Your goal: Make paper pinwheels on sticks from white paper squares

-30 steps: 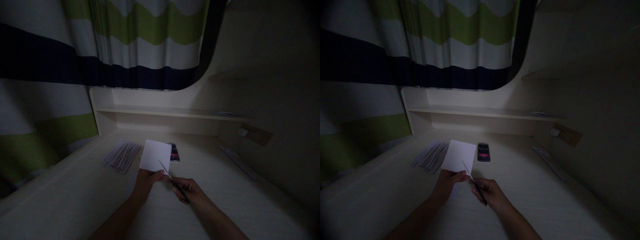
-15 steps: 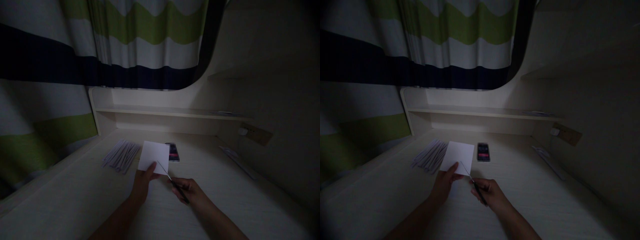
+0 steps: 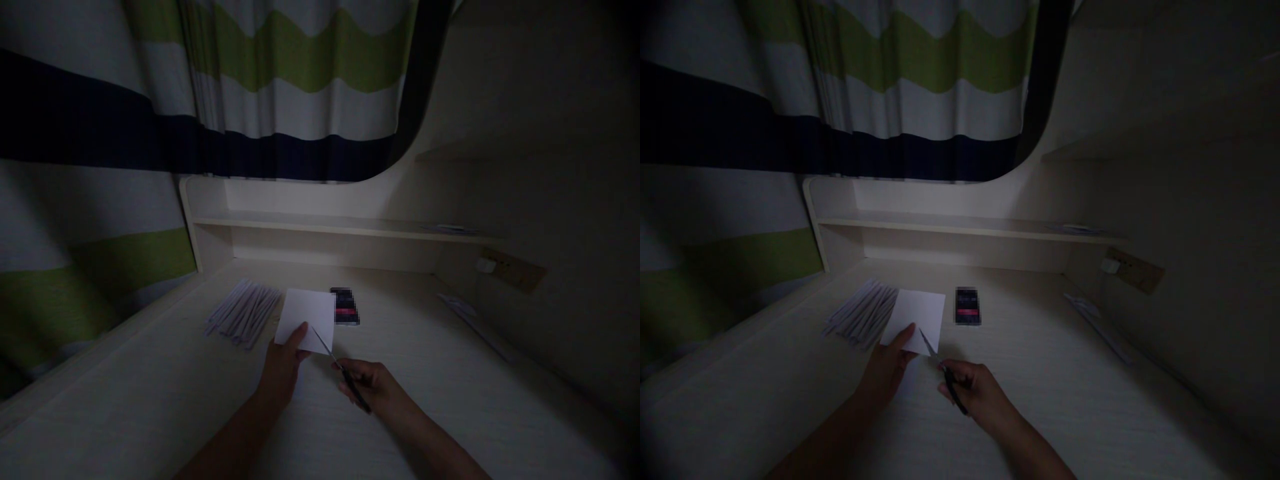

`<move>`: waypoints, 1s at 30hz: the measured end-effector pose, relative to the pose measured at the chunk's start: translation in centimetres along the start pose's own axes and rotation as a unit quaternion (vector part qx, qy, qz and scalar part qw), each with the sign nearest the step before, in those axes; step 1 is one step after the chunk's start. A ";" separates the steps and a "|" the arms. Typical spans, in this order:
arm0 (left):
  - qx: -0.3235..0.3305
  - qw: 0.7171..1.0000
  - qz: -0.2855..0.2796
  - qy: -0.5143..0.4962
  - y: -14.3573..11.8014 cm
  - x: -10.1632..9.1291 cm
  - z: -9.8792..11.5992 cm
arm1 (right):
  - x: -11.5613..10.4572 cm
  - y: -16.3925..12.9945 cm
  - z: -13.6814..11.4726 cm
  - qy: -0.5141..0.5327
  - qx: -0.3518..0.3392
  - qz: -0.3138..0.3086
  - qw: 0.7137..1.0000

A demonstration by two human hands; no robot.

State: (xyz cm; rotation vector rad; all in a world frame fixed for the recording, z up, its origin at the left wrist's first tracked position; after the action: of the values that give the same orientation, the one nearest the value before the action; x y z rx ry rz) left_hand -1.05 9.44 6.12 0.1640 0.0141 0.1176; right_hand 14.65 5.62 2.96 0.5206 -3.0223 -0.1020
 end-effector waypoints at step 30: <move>-0.103 0.941 -0.321 0.032 -1.5 6.4 -2.5 | -5.4 -0.8 -2.8 0.188 -0.004 0.186 0.965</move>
State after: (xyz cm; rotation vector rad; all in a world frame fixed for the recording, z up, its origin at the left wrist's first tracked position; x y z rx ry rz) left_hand 5.40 9.17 3.42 -0.0603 0.1191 -0.5278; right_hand 20.18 6.54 5.34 -0.0364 -2.6838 0.0059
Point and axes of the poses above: each hand's wrist, its own y-axis towards the middle knuckle, its own x-axis out of the palm, z = x × y, the point moved 9 cm from there along y, towards the middle knuckle, and after that the axes turned 12 degrees about y, right-handed, at the moved point
